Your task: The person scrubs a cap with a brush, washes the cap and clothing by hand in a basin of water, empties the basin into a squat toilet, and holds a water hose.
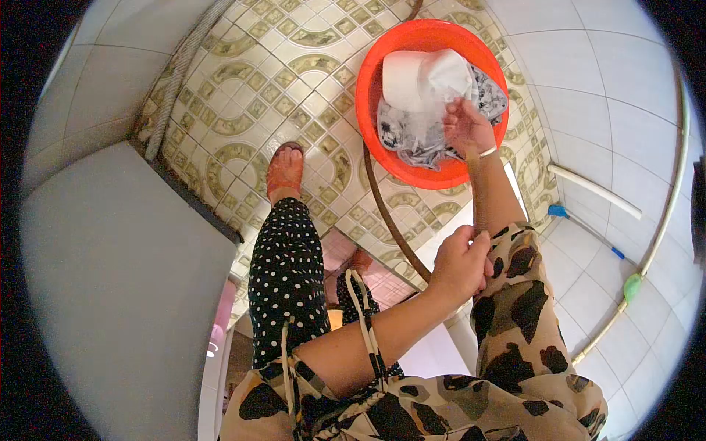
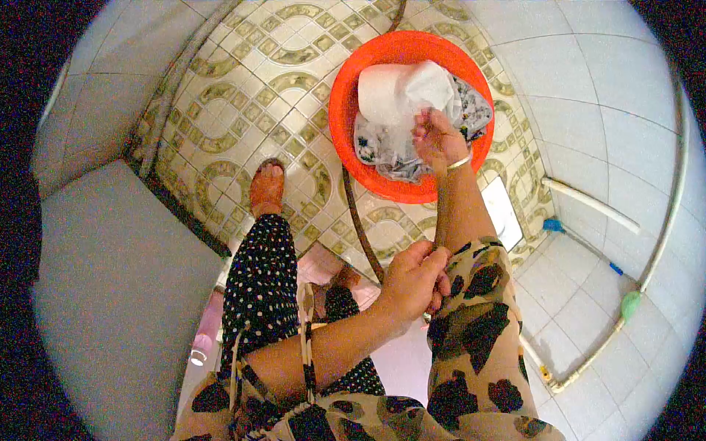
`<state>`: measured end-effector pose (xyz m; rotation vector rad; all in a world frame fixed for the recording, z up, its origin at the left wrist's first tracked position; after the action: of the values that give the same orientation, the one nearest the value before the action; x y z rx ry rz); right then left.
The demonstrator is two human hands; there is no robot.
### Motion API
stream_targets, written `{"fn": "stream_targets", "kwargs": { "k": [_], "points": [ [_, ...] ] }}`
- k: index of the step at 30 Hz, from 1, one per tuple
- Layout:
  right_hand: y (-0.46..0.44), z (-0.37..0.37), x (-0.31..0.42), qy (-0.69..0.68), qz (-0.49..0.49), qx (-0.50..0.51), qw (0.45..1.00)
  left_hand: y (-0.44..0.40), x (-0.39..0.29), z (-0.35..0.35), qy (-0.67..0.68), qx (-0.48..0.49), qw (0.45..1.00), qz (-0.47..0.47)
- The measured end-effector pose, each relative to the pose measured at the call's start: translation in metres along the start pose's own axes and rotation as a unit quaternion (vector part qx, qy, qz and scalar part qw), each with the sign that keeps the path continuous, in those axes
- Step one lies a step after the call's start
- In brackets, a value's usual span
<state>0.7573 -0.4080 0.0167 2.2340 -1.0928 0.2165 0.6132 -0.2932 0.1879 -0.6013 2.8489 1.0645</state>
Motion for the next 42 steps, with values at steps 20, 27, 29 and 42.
{"fn": "stream_targets", "kwargs": {
  "k": [20,27,29,42],
  "points": [
    [0.047,0.023,-0.025,0.113,-0.065,-0.115,0.985,-0.001,0.007,-0.006,0.028,0.051,0.997,0.059],
    [0.033,0.021,-0.028,0.063,-0.053,-0.095,0.992,0.002,0.011,0.002,0.05,-0.037,0.998,0.033],
    [0.027,0.022,-0.027,0.051,-0.052,-0.115,0.991,0.002,0.014,0.006,0.043,-0.063,0.997,0.025],
    [-0.006,0.028,-0.071,0.36,-0.205,0.01,0.91,0.008,0.014,0.008,0.082,-0.094,0.992,-0.03]
  ]
}}
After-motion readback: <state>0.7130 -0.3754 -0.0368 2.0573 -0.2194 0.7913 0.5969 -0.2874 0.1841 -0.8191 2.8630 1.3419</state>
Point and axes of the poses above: each hand's wrist, its own y-axis away from the middle knuckle, its own z-axis out of the back of the hand, x = y × z, the point moved 4 cm from there along -y, towards the middle knuckle, and after that the axes turned 15 degrees about x, right-handed, at the moved point
